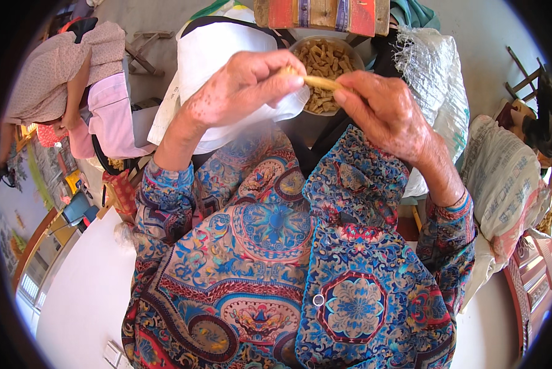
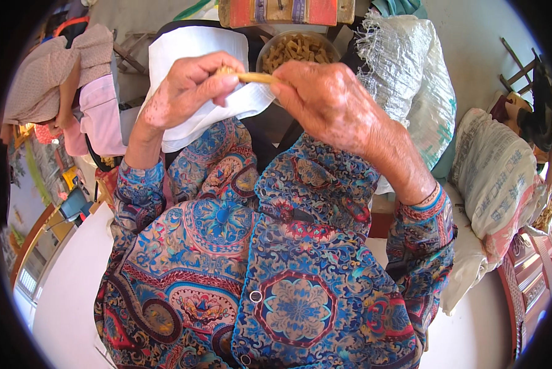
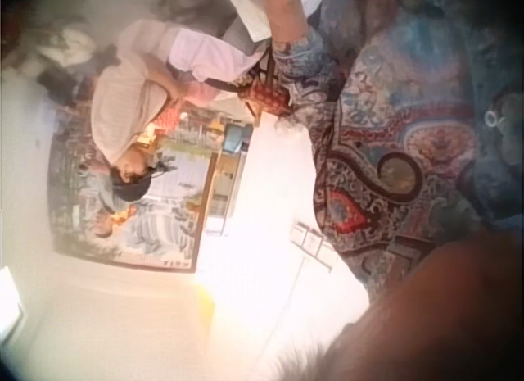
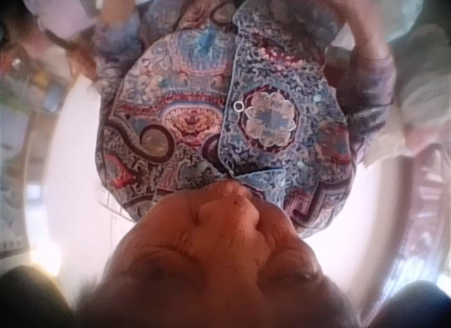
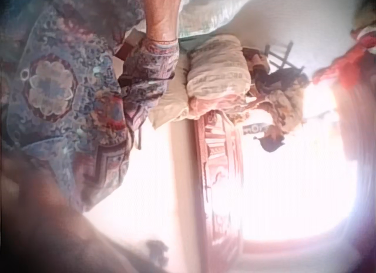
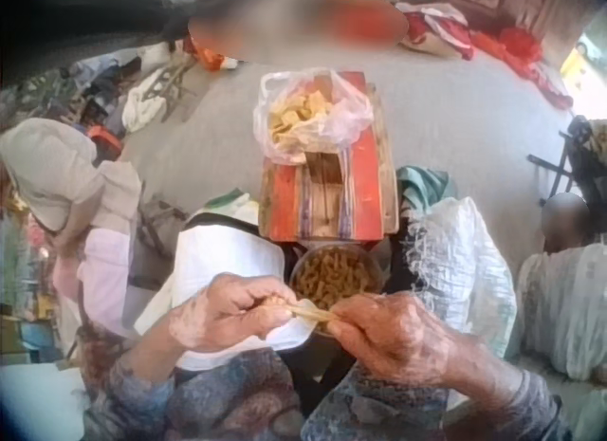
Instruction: The person sits and repeatedly pulls long strips of dried fruit from a large sack, tearing them into smaller pieces by hand, and placing the pieces into a bowl. The process is continuous and repetitive.
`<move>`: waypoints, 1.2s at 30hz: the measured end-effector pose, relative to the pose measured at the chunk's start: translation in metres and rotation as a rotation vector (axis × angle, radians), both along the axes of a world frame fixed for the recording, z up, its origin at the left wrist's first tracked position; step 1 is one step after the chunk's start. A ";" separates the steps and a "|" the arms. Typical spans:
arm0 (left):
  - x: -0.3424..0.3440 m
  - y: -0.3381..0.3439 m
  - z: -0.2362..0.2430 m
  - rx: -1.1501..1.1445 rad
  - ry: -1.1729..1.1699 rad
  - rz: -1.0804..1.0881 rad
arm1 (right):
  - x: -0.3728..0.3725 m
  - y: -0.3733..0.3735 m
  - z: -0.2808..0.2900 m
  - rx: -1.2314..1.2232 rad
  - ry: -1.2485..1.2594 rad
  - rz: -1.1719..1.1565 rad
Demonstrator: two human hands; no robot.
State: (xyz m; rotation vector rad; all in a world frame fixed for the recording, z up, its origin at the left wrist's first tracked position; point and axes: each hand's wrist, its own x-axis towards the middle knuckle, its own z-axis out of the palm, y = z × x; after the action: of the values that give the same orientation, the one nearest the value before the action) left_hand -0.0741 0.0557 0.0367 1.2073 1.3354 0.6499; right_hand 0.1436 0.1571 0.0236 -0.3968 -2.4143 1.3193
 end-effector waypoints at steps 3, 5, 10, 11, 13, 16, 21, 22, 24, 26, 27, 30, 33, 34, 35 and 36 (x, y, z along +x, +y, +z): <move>-0.008 0.025 -0.012 0.261 0.213 0.076 | -0.016 0.025 -0.011 0.074 -0.007 -0.040; -0.015 0.045 -0.022 0.432 0.272 0.102 | -0.025 0.042 -0.014 0.086 -0.040 -0.067; -0.025 0.078 -0.026 0.267 0.014 0.159 | -0.039 0.074 -0.022 0.107 -0.139 -0.065; -0.025 0.081 -0.031 0.251 -0.052 0.176 | -0.040 0.078 -0.026 0.086 -0.142 -0.066; -0.025 0.087 -0.038 0.261 -0.074 0.216 | -0.041 0.084 -0.039 0.044 -0.106 -0.088; -0.024 0.092 -0.044 0.310 -0.001 0.276 | -0.046 0.096 -0.038 0.174 -0.126 -0.052; -0.015 0.089 -0.017 0.407 0.072 0.290 | -0.044 0.089 0.006 0.138 -0.126 -0.112; -0.016 0.091 -0.016 0.450 0.101 0.283 | -0.045 0.088 0.016 0.097 -0.148 -0.134; -0.016 0.093 -0.016 0.531 0.157 0.269 | -0.045 0.087 0.021 0.165 -0.108 -0.118; -0.015 0.092 -0.015 0.528 0.111 0.278 | -0.044 0.088 0.022 0.205 -0.084 -0.107; -0.014 0.092 -0.014 0.524 0.088 0.284 | -0.044 0.088 0.022 0.211 -0.080 -0.104; -0.013 0.090 -0.016 0.459 0.057 0.306 | -0.044 0.086 0.021 0.203 -0.063 -0.108; -0.008 0.090 -0.021 0.447 0.080 0.363 | -0.041 0.089 0.000 0.181 -0.101 -0.123; -0.009 0.091 -0.028 0.453 0.112 0.360 | -0.038 0.092 -0.012 0.176 -0.122 -0.129; -0.011 0.092 -0.040 0.460 0.142 0.357 | -0.035 0.093 -0.024 0.233 -0.076 -0.136; -0.011 0.092 -0.043 0.464 0.172 0.354 | -0.034 0.091 -0.032 0.289 -0.032 -0.143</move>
State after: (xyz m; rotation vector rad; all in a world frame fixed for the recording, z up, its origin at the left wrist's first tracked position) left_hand -0.0851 0.1473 -0.0061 1.4289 1.6162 1.1789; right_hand 0.1099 0.2482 -0.0082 -0.5005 -2.5013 0.8948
